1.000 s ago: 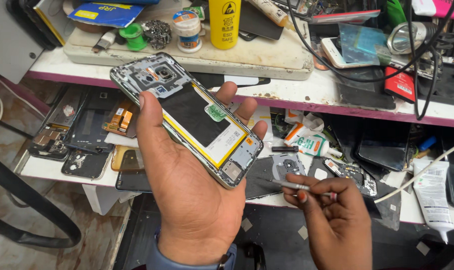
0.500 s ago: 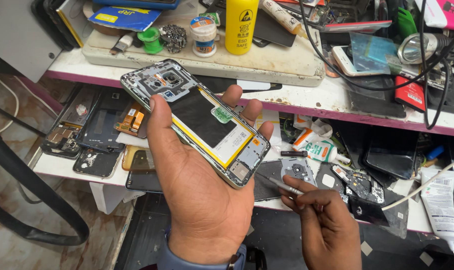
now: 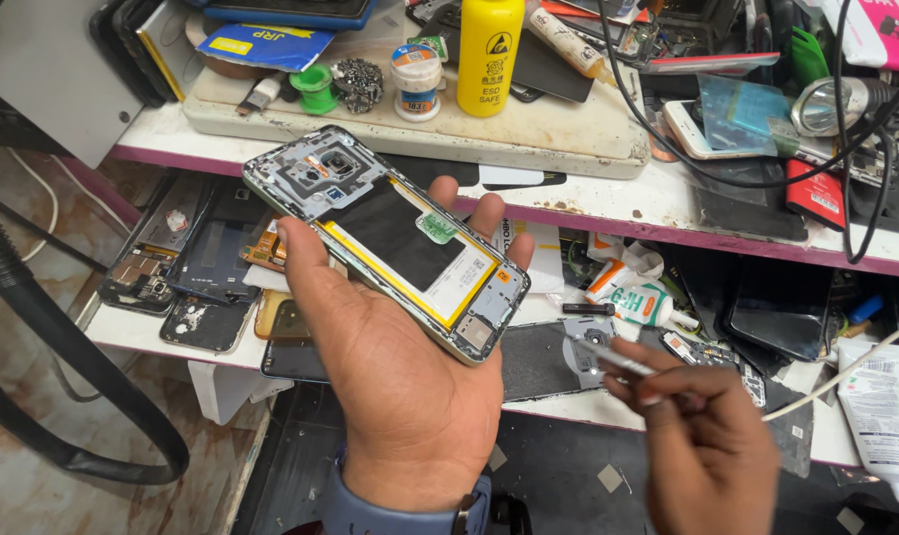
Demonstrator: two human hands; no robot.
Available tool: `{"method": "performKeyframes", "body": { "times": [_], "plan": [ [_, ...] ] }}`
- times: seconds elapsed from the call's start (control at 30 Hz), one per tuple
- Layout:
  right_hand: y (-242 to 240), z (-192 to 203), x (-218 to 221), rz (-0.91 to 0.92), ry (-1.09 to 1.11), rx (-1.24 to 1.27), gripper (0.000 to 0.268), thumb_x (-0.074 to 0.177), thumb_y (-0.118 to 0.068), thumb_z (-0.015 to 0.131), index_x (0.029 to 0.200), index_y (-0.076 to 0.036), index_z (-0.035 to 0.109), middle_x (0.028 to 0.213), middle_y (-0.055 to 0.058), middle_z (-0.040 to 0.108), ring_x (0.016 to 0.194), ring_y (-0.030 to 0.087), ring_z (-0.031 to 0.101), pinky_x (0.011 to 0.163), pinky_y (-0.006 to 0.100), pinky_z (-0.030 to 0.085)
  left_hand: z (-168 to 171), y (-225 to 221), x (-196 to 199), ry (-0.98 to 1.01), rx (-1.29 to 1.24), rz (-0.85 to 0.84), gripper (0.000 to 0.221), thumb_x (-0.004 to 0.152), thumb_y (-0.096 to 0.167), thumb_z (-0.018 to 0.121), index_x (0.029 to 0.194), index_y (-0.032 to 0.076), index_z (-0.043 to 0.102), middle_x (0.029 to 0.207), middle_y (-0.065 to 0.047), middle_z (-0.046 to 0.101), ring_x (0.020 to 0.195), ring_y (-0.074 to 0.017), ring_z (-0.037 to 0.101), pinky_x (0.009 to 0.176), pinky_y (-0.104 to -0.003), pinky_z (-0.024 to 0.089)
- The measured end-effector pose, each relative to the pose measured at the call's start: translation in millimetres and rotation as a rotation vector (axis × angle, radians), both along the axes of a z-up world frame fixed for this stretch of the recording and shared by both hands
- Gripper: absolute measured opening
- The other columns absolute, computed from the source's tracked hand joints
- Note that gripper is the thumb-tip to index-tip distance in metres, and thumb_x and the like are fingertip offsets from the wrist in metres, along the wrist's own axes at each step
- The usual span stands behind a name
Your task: The person is assembling a smartphone by connecting internal ribbon cables and positioning components using a screwdriver.
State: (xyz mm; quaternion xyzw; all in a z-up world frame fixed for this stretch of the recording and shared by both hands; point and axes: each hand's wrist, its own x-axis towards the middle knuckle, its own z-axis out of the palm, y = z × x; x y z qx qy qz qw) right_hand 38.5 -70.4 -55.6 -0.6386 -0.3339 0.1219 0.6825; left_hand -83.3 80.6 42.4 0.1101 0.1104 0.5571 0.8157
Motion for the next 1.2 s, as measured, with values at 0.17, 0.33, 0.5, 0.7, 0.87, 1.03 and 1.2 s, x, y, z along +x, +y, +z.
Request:
{"method": "performKeyframes", "body": {
  "times": [0.17, 0.33, 0.5, 0.7, 0.87, 1.03, 1.2],
  "plan": [
    [-7.0, 32.9, 16.7, -0.089, 0.007, 0.145, 0.007, 0.104, 0.011, 0.048, 0.109, 0.005, 0.048, 0.120, 0.039, 0.064, 0.117, 0.041, 0.071, 0.098, 0.050, 0.065, -0.5, 0.3, 3.8, 0.044, -0.003, 0.024, 0.062, 0.106, 0.061, 0.043, 0.136, 0.007, 0.051, 0.116, -0.012, 0.062, 0.110, -0.0363, 0.068, 0.092, -0.061, 0.057],
    [-22.7, 51.4, 38.9, -0.132, 0.081, 0.240, 0.019, 0.107, 0.007, 0.049, 0.124, 0.000, 0.044, 0.120, 0.037, 0.064, 0.112, 0.041, 0.072, 0.098, 0.049, 0.064, 1.1, -6.3, 9.7, 0.200, 0.031, -0.034, 0.050, 0.100, 0.052, 0.048, 0.128, 0.011, 0.056, 0.108, -0.007, 0.063, 0.104, -0.0312, 0.071, 0.085, -0.047, 0.058],
    [-35.1, 56.2, 52.7, -0.137, 0.135, 0.278, 0.019, 0.109, 0.008, 0.052, 0.124, -0.001, 0.044, 0.116, 0.033, 0.065, 0.110, 0.039, 0.072, 0.099, 0.048, 0.065, -0.9, -15.9, 22.2, 0.252, 0.029, -0.156, 0.035, 0.101, 0.032, 0.060, 0.122, 0.006, 0.057, 0.102, -0.007, 0.064, 0.099, -0.0256, 0.070, 0.081, -0.042, 0.058],
    [-34.4, 48.1, 54.7, -0.145, 0.019, 0.207, 0.017, 0.108, 0.012, 0.055, 0.120, 0.004, 0.047, 0.112, 0.032, 0.066, 0.104, 0.035, 0.073, 0.099, 0.047, 0.065, 2.2, -25.9, 27.4, 0.255, 0.113, -0.187, 0.026, 0.096, 0.016, 0.061, 0.120, 0.008, 0.054, 0.100, -0.007, 0.063, 0.097, -0.0264, 0.070, 0.080, -0.044, 0.059],
    [-28.2, 37.0, 64.7, -0.154, 0.147, 0.051, 0.019, 0.099, 0.013, 0.054, 0.114, 0.004, 0.049, 0.112, 0.031, 0.069, 0.095, 0.032, 0.074, 0.089, 0.042, 0.064, 2.8, -25.5, 26.6, 0.234, 0.156, -0.141, 0.026, 0.099, 0.011, 0.060, 0.123, 0.006, 0.052, 0.106, -0.009, 0.065, 0.102, -0.0285, 0.072, 0.087, -0.046, 0.061],
    [-31.3, 42.9, 65.9, -0.116, 0.140, 0.188, 0.018, 0.103, 0.014, 0.053, 0.117, 0.005, 0.049, 0.113, 0.032, 0.068, 0.099, 0.034, 0.073, 0.091, 0.046, 0.065, -2.6, -25.0, 30.2, 0.300, 0.161, -0.166, 0.028, 0.093, 0.006, 0.059, 0.121, 0.006, 0.052, 0.103, -0.012, 0.064, 0.094, -0.0255, 0.069, 0.083, -0.044, 0.059],
    [-39.5, 50.3, 64.5, -0.123, 0.083, 0.333, 0.015, 0.106, 0.014, 0.052, 0.116, 0.004, 0.047, 0.108, 0.031, 0.066, 0.104, 0.036, 0.073, 0.094, 0.051, 0.066, -17.1, -36.0, 44.7, 0.443, 0.133, -0.238, 0.039, 0.092, -0.002, 0.056, 0.130, 0.006, 0.052, 0.110, -0.010, 0.067, 0.094, -0.0200, 0.068, 0.084, -0.041, 0.059]
  ]
}}
